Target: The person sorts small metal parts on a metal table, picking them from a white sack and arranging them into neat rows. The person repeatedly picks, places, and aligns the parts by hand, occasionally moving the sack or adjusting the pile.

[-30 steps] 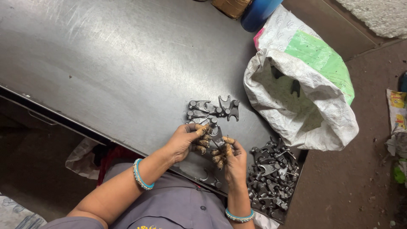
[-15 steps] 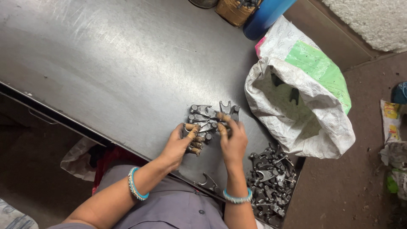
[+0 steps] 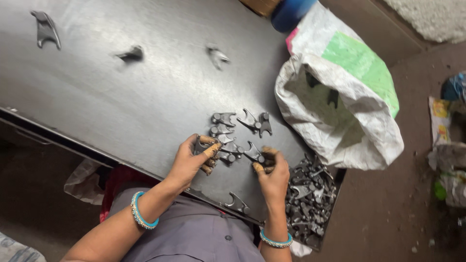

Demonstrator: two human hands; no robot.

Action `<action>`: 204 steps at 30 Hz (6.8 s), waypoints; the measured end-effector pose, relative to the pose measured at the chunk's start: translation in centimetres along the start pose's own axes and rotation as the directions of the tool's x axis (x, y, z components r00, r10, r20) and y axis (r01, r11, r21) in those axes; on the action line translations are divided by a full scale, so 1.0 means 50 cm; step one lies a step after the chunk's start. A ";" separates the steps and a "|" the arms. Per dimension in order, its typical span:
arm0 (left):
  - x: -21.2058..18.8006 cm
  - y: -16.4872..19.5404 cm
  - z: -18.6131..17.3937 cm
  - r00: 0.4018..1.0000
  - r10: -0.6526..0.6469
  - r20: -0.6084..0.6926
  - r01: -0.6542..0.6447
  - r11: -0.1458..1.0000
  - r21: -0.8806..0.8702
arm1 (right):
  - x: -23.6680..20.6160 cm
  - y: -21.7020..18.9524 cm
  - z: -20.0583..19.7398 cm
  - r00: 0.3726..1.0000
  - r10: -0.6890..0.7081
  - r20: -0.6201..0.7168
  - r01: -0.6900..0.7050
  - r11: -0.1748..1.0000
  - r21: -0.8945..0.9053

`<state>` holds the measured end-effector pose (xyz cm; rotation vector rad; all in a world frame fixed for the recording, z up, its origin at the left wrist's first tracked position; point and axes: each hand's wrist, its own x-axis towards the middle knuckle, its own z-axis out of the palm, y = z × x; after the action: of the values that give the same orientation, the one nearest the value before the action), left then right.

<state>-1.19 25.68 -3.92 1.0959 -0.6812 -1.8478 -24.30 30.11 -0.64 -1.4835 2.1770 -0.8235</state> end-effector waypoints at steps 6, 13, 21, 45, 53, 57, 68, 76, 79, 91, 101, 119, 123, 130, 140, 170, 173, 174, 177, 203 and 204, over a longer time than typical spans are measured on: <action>0.004 -0.002 0.010 0.999 0.044 0.028 -0.045 0.998 0.035 | -0.018 0.035 0.017 0.990 0.039 -0.135 -0.033 0.998 0.045; 0.000 0.015 -0.019 0.995 0.099 0.021 -0.100 0.995 0.010 | -0.016 0.033 0.012 0.967 -0.122 -0.224 0.130 0.991 0.025; -0.012 0.024 0.001 0.995 0.097 -0.025 -0.094 0.989 0.116 | -0.053 0.059 -0.074 0.961 0.071 -0.269 -0.027 0.986 0.165; -0.090 -0.114 -0.054 0.783 0.573 0.244 -0.416 0.188 0.890 | -0.306 0.678 -0.477 0.191 0.293 -0.937 -0.669 0.738 0.094; -0.076 -0.074 -0.015 0.795 0.557 0.238 -0.411 0.207 0.888 | -0.070 0.374 -0.374 0.744 0.229 -0.628 -0.018 0.946 0.323; -0.063 -0.058 -0.016 0.684 0.672 0.284 -0.518 0.173 0.837 | 0.053 0.137 -0.168 0.949 -0.220 -0.225 0.257 0.955 0.151; -0.047 -0.077 -0.058 0.583 0.746 0.322 -0.574 0.097 0.813 | 0.444 0.009 0.056 0.876 -0.483 -0.006 0.483 0.875 0.032; -0.037 -0.077 -0.073 0.556 0.756 0.345 -0.615 0.095 0.783 | 0.534 -0.083 0.040 0.962 -0.270 0.031 0.271 0.961 -0.059; -0.038 -0.076 -0.077 0.569 0.748 0.343 -0.618 0.114 0.778 | 0.542 -0.086 0.070 0.965 -0.243 0.100 0.260 0.833 -0.489; -0.053 -0.058 -0.075 0.640 0.701 0.314 -0.585 0.179 0.791 | 0.297 -0.100 0.064 0.947 -0.315 0.059 0.317 0.897 -0.306; -0.059 -0.004 -0.048 0.881 0.461 0.107 -0.397 0.597 0.697 | 0.094 0.021 -0.023 0.940 -0.301 0.161 0.144 0.776 0.614; 0.030 -0.093 0.065 0.771 -0.398 0.497 0.497 0.864 -0.079 | -0.062 0.183 0.011 0.970 -0.014 0.243 -0.242 0.015 0.970; 0.034 -0.107 0.060 0.776 -0.461 0.432 0.548 0.831 -0.098 | -0.061 0.207 0.025 0.940 0.119 0.319 -0.337 0.198 0.920; 0.023 -0.113 0.066 0.767 -0.489 0.416 0.588 0.795 -0.150 | -0.069 0.222 0.046 0.853 0.230 0.468 -0.503 0.123 0.855; 0.007 -0.059 0.075 0.797 -0.453 0.400 0.540 0.831 -0.134 | -0.073 0.117 -0.011 0.951 -0.182 0.249 -0.139 0.467 0.873; -0.022 -0.110 0.041 0.819 -0.405 0.407 0.453 0.891 -0.025 | -0.047 0.254 -0.126 0.946 0.072 0.316 -0.309 -0.091 0.947; -0.036 -0.136 0.034 0.786 -0.439 0.435 0.499 0.866 -0.029 | -0.108 0.279 -0.238 0.943 0.331 0.037 -0.119 0.231 0.966; -0.039 -0.143 0.030 0.783 -0.436 0.444 0.499 0.866 -0.029 | -0.135 0.287 -0.278 0.924 0.361 -0.124 -0.009 0.345 0.939; -0.053 -0.168 0.011 0.769 -0.395 0.503 0.474 0.880 -0.035 | -0.239 0.315 -0.384 0.723 0.494 -0.482 -0.052 0.735 0.676; -0.043 -0.104 0.028 0.683 -0.304 0.664 0.450 0.891 -0.056 | 0.063 0.016 -0.042 0.995 -0.050 -0.082 0.067 0.974 0.217; -0.043 -0.101 0.029 0.683 -0.310 0.661 0.458 0.887 -0.058 | 0.089 -0.021 -0.006 0.993 -0.088 -0.080 0.097 0.988 0.124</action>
<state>-3.94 30.03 -6.31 0.4505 -0.6170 -2.6494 -25.39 25.76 0.34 -1.5222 2.0775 -1.0439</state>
